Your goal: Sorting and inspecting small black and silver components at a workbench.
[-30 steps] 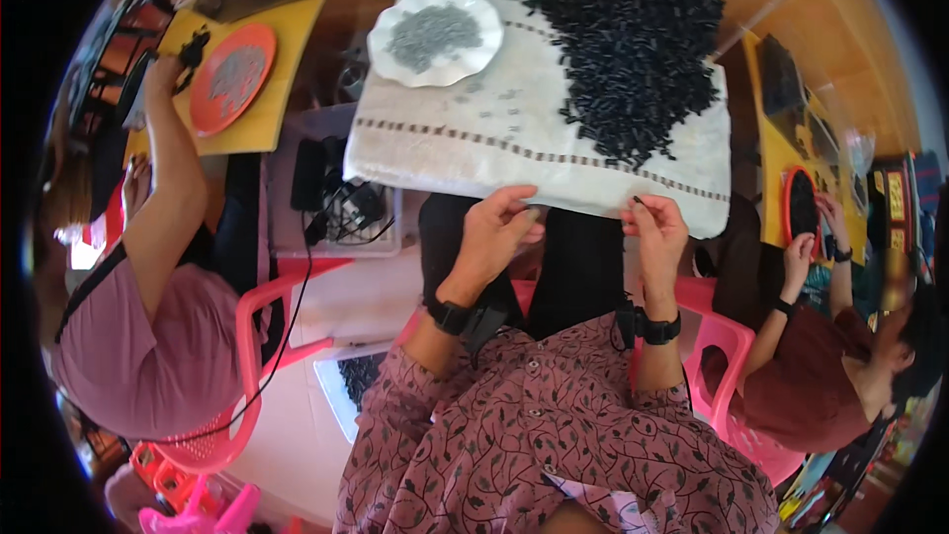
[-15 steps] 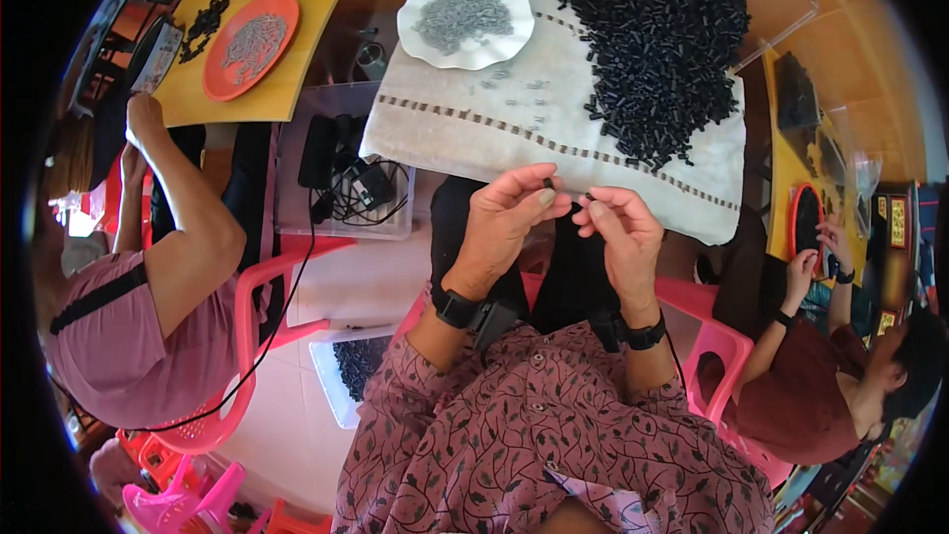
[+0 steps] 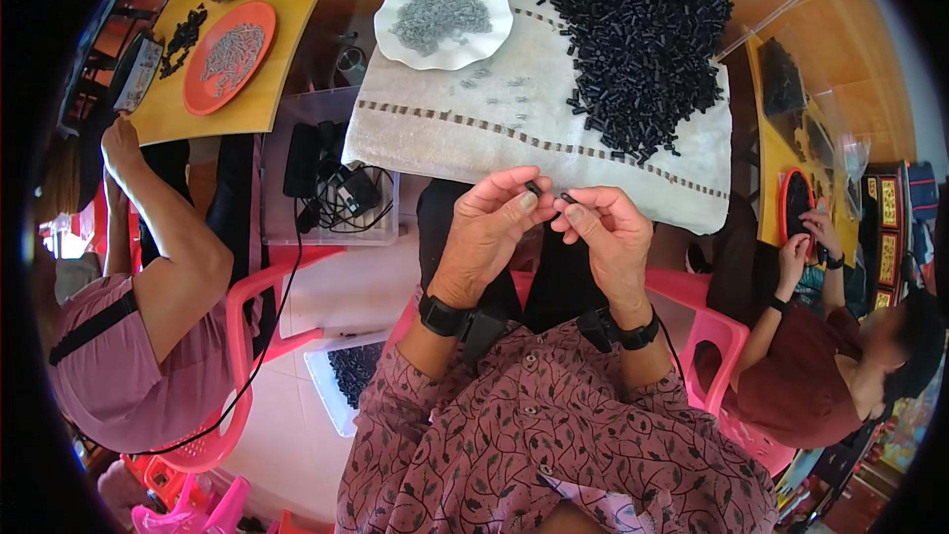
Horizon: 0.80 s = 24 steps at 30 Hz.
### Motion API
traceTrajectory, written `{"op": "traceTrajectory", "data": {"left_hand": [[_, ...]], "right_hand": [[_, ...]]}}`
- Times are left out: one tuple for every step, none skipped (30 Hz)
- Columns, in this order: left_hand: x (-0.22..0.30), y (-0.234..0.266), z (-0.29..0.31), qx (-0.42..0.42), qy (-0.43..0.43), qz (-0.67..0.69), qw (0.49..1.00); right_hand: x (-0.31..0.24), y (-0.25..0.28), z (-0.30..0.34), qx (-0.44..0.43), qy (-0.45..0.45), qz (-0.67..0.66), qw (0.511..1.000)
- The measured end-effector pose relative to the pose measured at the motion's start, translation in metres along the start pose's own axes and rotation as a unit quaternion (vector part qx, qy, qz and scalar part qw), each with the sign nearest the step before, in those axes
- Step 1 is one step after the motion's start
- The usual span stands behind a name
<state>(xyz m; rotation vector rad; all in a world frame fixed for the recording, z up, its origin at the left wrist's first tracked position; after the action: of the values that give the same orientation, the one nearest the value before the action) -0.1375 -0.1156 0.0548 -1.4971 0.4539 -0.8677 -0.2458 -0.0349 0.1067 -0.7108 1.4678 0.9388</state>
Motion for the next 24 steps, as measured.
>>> {"op": "traceTrajectory", "data": {"left_hand": [[-0.001,-0.001,0.0,-0.002,0.008,0.025,1.0],[-0.003,-0.001,0.001,-0.003,0.017,0.05,0.999],[-0.004,-0.002,0.001,-0.004,0.019,0.05,0.999],[-0.005,-0.002,0.002,-0.001,0.024,0.048,0.999],[-0.006,-0.001,0.002,0.002,0.028,0.046,0.999],[-0.007,-0.002,0.002,0.0,0.03,0.046,0.999],[-0.008,0.001,0.002,0.01,0.034,0.041,0.999],[-0.008,0.003,0.002,0.02,0.036,0.037,0.998],[-0.008,0.003,0.002,0.018,0.038,0.037,0.998],[-0.008,0.008,0.002,0.032,0.038,0.034,0.998],[-0.008,0.012,0.002,0.046,0.039,0.03,0.998],[-0.009,0.012,0.001,0.044,0.039,0.03,0.998],[-0.009,0.015,0.001,0.057,0.041,0.025,0.997],[-0.009,0.018,0.001,0.07,0.042,0.019,0.996],[-0.009,0.019,0.001,0.07,0.041,0.019,0.997],[-0.009,0.02,0.0,0.077,0.036,0.017,0.996],[-0.007,0.022,0.0,0.083,0.031,0.015,0.996],[-0.007,0.022,0.0,0.083,0.029,0.015,0.996],[-0.005,0.023,0.0,0.092,0.025,0.015,0.995],[-0.003,0.024,0.001,0.1,0.02,0.015,0.995],[-0.002,0.024,0.001,0.1,0.018,0.015,0.995],[-0.001,0.025,0.001,0.103,0.015,0.012,0.994],[0.0,0.027,0.001,0.106,0.013,0.01,0.994],[0.0,0.028,0.0,0.106,0.011,0.011,0.994]], "right_hand": [[-0.002,0.0,-0.001,0.001,0.017,0.006,1.0],[-0.002,0.0,-0.001,0.004,0.017,0.006,1.0],[-0.004,0.0,-0.002,0.005,0.027,0.005,1.0],[-0.006,0.001,-0.002,0.007,0.036,0.004,0.999],[-0.006,0.001,-0.003,0.01,0.037,0.004,0.999],[-0.007,0.003,-0.003,0.019,0.041,0.01,0.999],[-0.008,0.005,-0.004,0.027,0.044,0.016,0.999],[-0.007,0.007,-0.006,0.029,0.046,0.017,0.998],[-0.004,0.013,-0.01,0.048,0.041,0.056,0.996],[0.0,0.019,-0.014,0.067,0.037,0.094,0.993],[0.002,0.023,-0.018,0.087,0.05,0.125,0.987],[0.006,0.026,-0.023,0.088,0.052,0.125,0.987],[0.005,0.028,-0.028,0.095,0.069,0.177,0.977],[0.002,0.028,-0.031,0.102,0.086,0.229,0.964],[0.002,0.028,-0.036,0.102,0.087,0.229,0.964],[0.003,0.028,-0.04,0.11,0.084,0.256,0.957],[0.002,0.028,-0.044,0.117,0.081,0.282,0.949],[0.004,0.028,-0.049,0.116,0.082,0.282,0.949],[0.004,0.029,-0.053,0.119,0.091,0.312,0.938],[0.005,0.028,-0.057,0.122,0.1,0.343,0.926],[0.008,0.028,-0.061,0.121,0.102,0.342,0.926],[0.005,0.027,-0.064,0.134,0.126,0.366,0.912],[0.002,0.026,-0.064,0.148,0.151,0.391,0.896],[0.004,0.024,-0.066,0.147,0.152,0.391,0.896]]}}
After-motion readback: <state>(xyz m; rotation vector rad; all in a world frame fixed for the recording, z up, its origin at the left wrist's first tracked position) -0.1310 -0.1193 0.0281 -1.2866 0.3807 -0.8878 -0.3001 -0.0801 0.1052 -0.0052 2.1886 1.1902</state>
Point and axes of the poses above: each hand's wrist, its own z-axis away from the middle knuckle, its own y-axis out of the back of the hand, x = y × z, the point moved 10 cm from there along -z, towards the middle knuckle, and after that the axes turned 15 degrees about z, right-handed, at the moved point
